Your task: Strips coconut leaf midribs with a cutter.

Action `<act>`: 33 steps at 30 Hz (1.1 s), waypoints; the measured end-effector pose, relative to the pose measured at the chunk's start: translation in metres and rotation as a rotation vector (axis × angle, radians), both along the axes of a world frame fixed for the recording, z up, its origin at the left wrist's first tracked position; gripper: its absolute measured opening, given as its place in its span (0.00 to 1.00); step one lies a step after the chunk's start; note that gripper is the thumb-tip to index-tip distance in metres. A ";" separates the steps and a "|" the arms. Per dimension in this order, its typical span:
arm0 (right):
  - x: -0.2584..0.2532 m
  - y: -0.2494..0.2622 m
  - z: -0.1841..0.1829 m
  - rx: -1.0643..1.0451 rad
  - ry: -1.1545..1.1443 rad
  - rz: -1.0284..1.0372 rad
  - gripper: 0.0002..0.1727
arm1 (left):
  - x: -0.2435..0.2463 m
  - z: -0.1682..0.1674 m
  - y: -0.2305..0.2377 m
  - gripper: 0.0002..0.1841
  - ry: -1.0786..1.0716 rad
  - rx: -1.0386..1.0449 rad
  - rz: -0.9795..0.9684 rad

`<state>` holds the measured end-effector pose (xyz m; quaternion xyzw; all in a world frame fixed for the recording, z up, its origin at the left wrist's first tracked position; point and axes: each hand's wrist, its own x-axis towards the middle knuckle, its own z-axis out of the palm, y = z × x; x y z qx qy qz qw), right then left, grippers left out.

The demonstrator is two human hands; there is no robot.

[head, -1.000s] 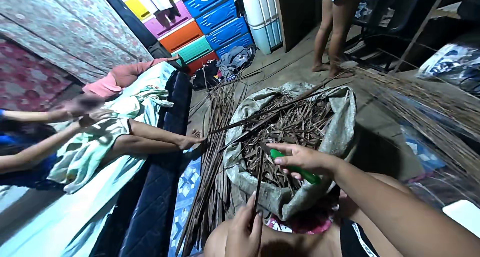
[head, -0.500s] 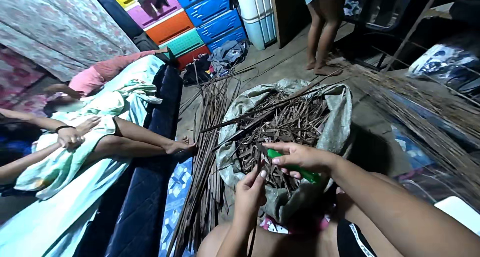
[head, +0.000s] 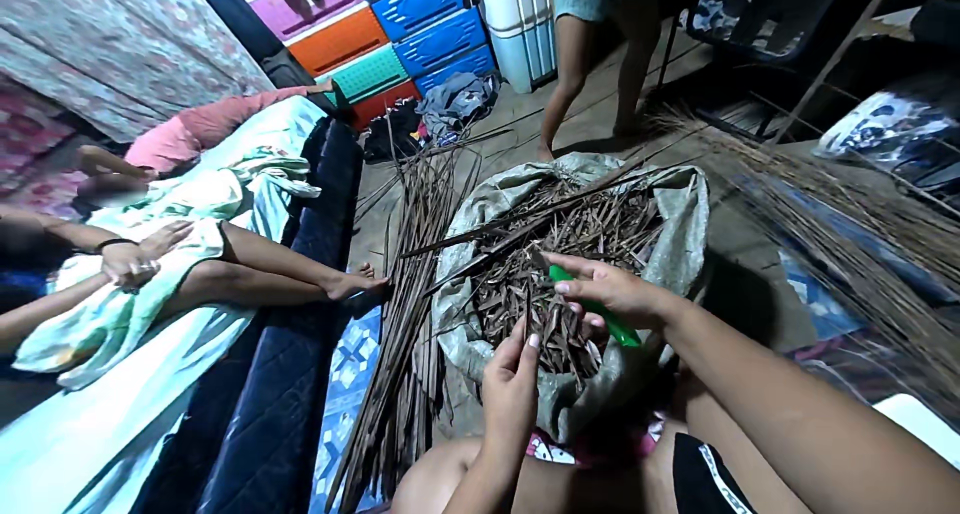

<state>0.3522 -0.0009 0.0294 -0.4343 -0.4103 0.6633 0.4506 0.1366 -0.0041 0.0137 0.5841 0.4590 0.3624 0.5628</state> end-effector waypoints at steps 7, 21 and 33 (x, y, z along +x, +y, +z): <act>-0.008 -0.006 0.011 0.102 -0.544 0.020 0.37 | 0.000 0.013 0.023 0.18 0.453 0.298 -0.086; -0.057 -0.022 0.009 0.031 -1.066 0.146 0.32 | 0.022 0.024 0.044 0.16 0.844 0.322 -0.053; -0.067 -0.021 0.007 -0.110 -1.122 0.121 0.29 | 0.035 0.013 0.037 0.17 0.937 0.395 -0.034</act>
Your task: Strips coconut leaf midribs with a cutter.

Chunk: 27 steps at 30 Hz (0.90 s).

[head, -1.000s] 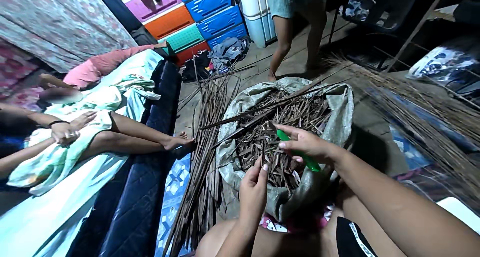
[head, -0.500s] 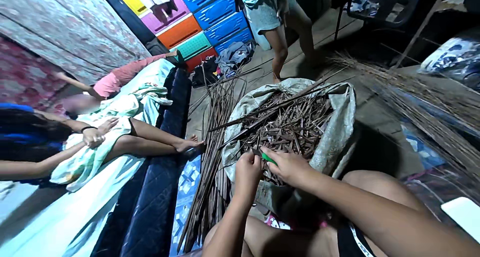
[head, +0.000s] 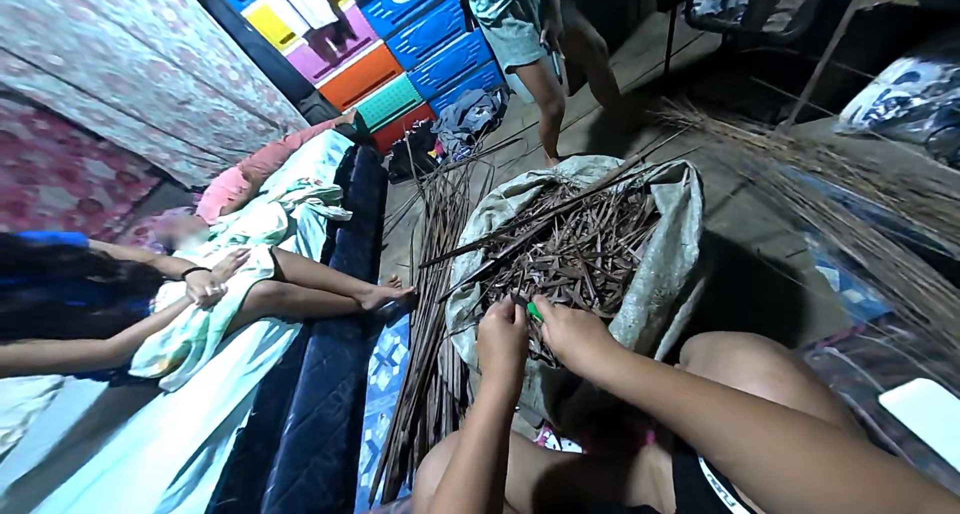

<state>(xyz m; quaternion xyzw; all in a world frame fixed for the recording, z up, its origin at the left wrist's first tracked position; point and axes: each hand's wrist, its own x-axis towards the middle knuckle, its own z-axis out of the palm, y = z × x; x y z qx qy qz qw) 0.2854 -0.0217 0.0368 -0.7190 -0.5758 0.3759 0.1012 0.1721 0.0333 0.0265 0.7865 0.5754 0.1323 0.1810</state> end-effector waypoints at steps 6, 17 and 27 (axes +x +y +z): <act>-0.002 0.008 -0.010 -0.004 -0.047 -0.024 0.30 | 0.004 -0.004 -0.003 0.17 0.032 -0.012 0.010; 0.027 0.036 -0.027 0.032 -0.097 -0.204 0.30 | 0.000 -0.004 -0.004 0.18 -0.040 -0.044 0.005; 0.051 0.025 -0.032 0.276 0.516 -0.140 0.26 | -0.009 -0.005 0.002 0.17 -0.241 -0.104 0.027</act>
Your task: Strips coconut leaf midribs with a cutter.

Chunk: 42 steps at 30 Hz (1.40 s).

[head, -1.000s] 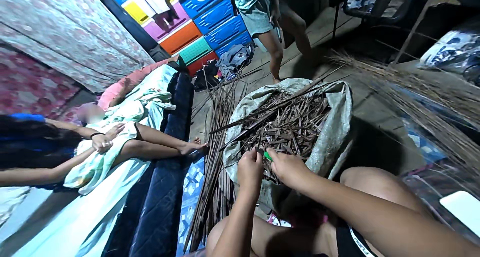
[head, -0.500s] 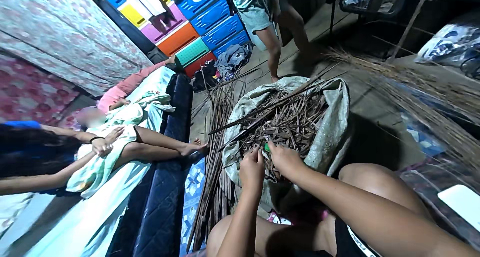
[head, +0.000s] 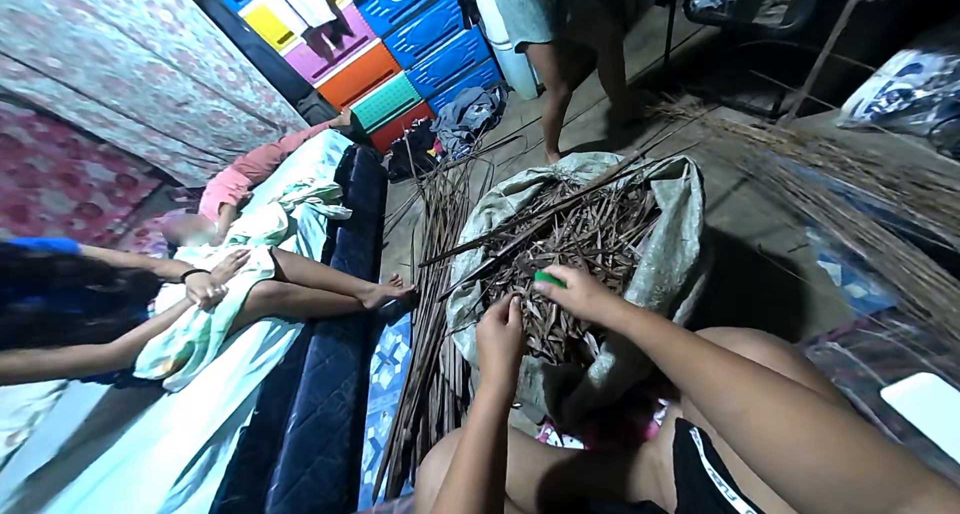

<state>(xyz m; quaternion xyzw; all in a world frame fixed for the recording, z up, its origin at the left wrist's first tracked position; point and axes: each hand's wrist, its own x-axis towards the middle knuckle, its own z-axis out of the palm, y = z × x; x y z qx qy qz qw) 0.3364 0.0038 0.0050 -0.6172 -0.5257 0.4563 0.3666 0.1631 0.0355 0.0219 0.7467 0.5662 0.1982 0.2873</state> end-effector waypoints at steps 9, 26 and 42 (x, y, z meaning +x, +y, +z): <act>-0.012 -0.009 0.008 -0.141 0.408 0.200 0.32 | -0.002 0.003 0.000 0.15 -0.203 -0.151 0.032; 0.017 0.004 0.015 -0.104 0.477 -0.026 0.32 | -0.026 0.010 -0.018 0.16 -0.482 -0.469 0.018; -0.001 -0.009 0.016 -0.157 0.450 0.198 0.34 | -0.031 -0.001 -0.042 0.18 0.053 0.108 0.034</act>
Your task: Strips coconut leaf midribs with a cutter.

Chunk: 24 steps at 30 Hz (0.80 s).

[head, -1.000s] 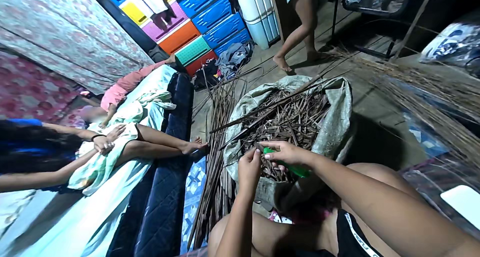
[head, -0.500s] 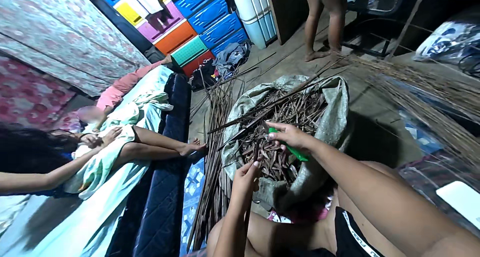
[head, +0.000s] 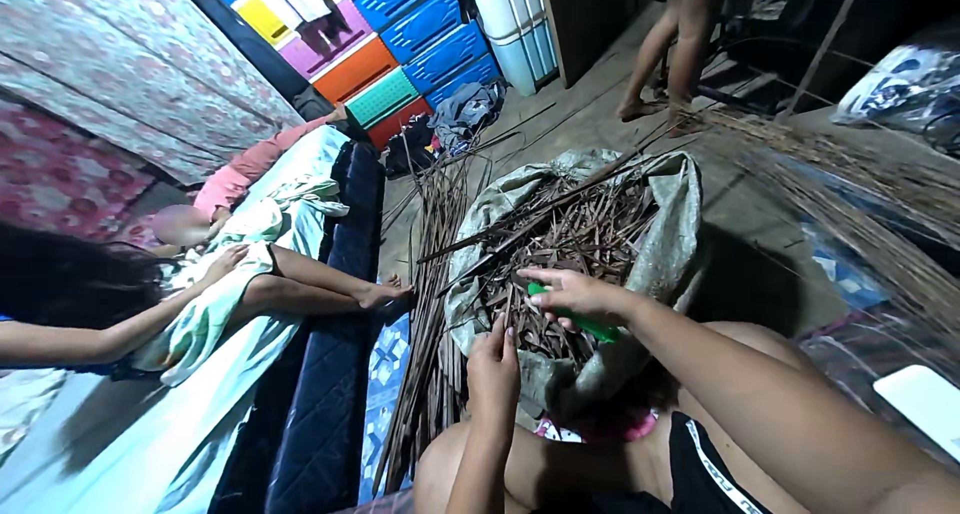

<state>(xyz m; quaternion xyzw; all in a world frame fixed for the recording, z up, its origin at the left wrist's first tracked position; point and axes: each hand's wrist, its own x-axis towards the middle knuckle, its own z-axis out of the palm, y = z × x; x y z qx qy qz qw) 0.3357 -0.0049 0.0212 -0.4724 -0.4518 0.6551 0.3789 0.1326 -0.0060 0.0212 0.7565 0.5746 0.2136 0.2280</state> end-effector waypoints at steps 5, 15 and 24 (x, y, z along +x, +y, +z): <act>-0.006 0.003 -0.004 -0.005 0.034 0.021 0.34 | 0.003 0.005 -0.005 0.18 0.121 0.063 0.002; -0.010 0.003 -0.004 -0.005 -0.049 -0.085 0.33 | 0.007 0.000 -0.007 0.19 0.163 0.108 0.013; 0.004 0.010 0.001 -0.014 -0.089 -0.167 0.33 | 0.005 -0.002 -0.010 0.19 0.154 0.109 -0.020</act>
